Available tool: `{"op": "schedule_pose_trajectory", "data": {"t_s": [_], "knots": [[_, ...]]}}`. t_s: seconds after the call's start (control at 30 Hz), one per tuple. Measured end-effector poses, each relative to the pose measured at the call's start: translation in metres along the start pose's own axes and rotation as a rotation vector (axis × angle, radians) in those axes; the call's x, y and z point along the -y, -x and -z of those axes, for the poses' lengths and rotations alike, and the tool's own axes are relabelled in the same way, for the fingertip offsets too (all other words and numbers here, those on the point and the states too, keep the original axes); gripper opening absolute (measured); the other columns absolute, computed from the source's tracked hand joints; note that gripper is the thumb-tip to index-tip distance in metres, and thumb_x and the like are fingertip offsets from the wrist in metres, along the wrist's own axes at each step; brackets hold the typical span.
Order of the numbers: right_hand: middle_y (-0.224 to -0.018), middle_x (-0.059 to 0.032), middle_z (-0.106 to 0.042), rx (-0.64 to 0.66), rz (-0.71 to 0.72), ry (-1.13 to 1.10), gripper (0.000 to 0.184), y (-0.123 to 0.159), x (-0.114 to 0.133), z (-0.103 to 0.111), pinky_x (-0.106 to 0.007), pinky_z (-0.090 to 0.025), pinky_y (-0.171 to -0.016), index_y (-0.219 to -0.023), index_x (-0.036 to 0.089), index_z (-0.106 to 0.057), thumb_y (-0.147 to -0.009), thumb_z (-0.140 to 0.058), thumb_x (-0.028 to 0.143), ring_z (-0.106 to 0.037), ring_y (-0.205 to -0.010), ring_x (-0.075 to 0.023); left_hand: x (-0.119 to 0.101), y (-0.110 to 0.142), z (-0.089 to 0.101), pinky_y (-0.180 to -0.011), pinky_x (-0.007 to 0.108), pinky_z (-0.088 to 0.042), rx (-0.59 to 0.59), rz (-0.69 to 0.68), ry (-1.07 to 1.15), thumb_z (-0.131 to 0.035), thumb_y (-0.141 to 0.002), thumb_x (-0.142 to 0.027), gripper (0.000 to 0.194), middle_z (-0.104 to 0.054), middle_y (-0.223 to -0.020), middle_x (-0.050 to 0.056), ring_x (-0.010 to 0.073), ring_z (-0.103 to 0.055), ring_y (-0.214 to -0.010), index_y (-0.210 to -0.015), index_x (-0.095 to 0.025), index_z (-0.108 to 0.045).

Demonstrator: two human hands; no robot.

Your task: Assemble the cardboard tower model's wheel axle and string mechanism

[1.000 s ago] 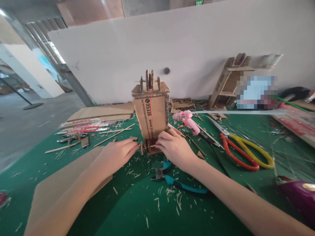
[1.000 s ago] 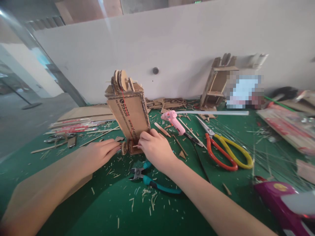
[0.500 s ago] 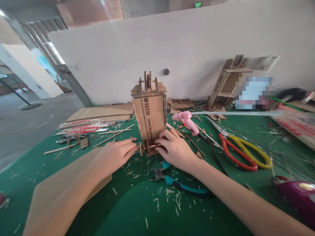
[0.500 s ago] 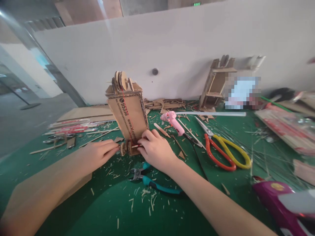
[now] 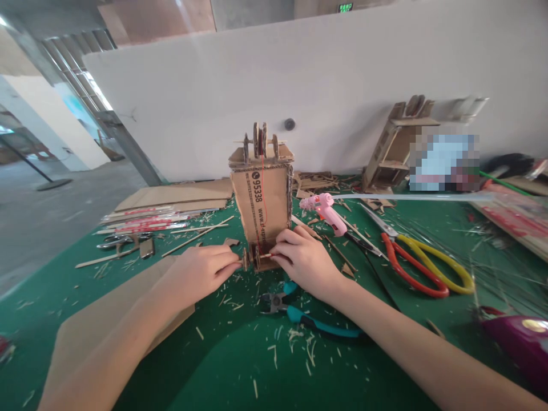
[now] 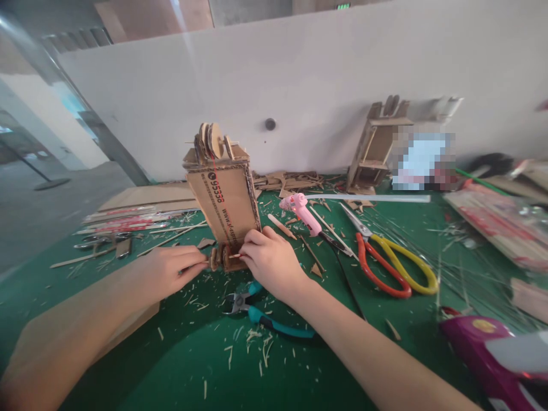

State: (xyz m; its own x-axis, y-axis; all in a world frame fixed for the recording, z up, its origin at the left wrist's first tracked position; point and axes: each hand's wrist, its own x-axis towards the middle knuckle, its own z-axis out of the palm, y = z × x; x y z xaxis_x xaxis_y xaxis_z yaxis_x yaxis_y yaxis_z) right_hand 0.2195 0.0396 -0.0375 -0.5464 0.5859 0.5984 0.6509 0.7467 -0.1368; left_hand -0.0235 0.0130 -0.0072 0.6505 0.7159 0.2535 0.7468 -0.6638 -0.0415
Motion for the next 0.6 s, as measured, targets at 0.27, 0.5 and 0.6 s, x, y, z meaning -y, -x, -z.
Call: {"op": "schedule_pose_trajectory", "data": {"t_s": [0.27,0.5,0.6], "knots": [[-0.088,-0.0048,-0.060,-0.012,0.011,0.049,0.023,-0.0004,0.0018,0.0010,-0.033,-0.045,-0.075,-0.083,0.019,-0.070,-0.091,-0.049,0.022,-0.047,-0.080,-0.0178,-0.0019,-0.0002,-0.0019,-0.061,0.025,-0.042,0.006,0.039,-0.025,-0.037,-0.097,-0.028,0.029,-0.064,-0.081,0.002,0.0146,-0.060,-0.073,-0.089,-0.020,-0.063],[-0.097,-0.0068,-0.058,0.003,-0.040,0.027,0.018,0.0017,0.0036,-0.0002,-0.036,-0.046,-0.076,-0.096,0.019,-0.068,-0.088,-0.054,0.027,-0.048,-0.087,-0.0204,-0.0008,0.0002,-0.0031,-0.061,0.025,-0.042,0.002,0.027,-0.050,-0.037,-0.097,-0.028,0.027,-0.064,-0.081,0.002,0.0146,-0.060,-0.074,-0.089,-0.020,-0.062],[-0.091,-0.0050,-0.061,0.013,-0.008,0.044,0.023,-0.0001,0.0038,0.0016,-0.033,-0.043,-0.075,-0.087,0.020,-0.070,-0.091,-0.049,0.024,-0.045,-0.081,-0.0188,-0.0011,0.0008,-0.0042,-0.062,0.026,-0.042,0.014,0.026,-0.057,-0.035,-0.097,-0.029,0.029,-0.064,-0.082,0.002,0.0152,-0.060,-0.073,-0.090,-0.020,-0.062]]}}
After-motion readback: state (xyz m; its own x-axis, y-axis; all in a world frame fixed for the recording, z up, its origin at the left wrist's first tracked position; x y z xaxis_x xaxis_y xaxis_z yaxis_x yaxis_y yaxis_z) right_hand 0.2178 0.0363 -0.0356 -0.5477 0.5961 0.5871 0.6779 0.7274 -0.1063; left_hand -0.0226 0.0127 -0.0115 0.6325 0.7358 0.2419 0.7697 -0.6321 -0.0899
